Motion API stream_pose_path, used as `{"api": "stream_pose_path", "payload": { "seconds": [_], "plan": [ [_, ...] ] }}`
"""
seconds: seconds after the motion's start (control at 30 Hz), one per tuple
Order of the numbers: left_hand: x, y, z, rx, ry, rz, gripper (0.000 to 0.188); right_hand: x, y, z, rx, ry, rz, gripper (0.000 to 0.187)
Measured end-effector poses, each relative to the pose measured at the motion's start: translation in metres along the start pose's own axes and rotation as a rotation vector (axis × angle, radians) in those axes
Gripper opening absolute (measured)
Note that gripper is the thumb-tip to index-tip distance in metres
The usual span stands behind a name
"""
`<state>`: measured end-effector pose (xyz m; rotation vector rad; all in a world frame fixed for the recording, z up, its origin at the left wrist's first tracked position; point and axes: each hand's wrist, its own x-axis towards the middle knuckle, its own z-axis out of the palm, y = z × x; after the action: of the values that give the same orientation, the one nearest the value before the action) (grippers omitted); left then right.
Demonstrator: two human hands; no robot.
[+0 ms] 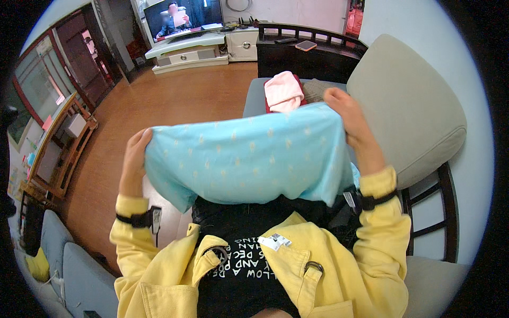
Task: The person folds several pieces of clothing by hand while seated on a sofa. They fold a maroon garment, a pink towel, and a light blue shirt, placing each folded item on the sofa beside them.
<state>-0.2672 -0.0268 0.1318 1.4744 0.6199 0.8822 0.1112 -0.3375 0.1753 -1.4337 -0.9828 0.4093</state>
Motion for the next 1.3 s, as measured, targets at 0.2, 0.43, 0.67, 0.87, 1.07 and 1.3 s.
{"api": "stream_pose_path", "payload": {
  "seconds": [0.2,0.43,0.67,0.87,1.07,1.3],
  "plan": [
    [0.033,-0.005,0.058,-0.58,-0.026,-0.107,0.025,0.032,0.032,0.044,0.601,0.076,0.249,0.012],
    [-0.053,-0.019,0.171,-0.197,-0.305,0.159,0.029,-0.056,0.008,0.141,0.459,-0.254,0.245,0.01],
    [-0.061,-0.012,0.166,0.171,-0.382,0.278,0.04,-0.058,0.005,0.153,0.569,-0.382,0.285,0.03],
    [-0.061,-0.017,0.162,0.133,-0.446,0.295,0.04,-0.054,-0.005,0.148,0.156,-0.498,0.033,0.04],
    [-0.056,-0.029,0.162,-0.022,-0.5,0.215,0.041,-0.049,-0.009,0.139,-0.397,-0.37,-0.411,0.054],
    [-0.063,-0.024,0.158,-0.074,-0.623,0.139,0.039,-0.038,-0.001,0.134,-0.659,-0.402,-0.659,0.062]
  ]
}}
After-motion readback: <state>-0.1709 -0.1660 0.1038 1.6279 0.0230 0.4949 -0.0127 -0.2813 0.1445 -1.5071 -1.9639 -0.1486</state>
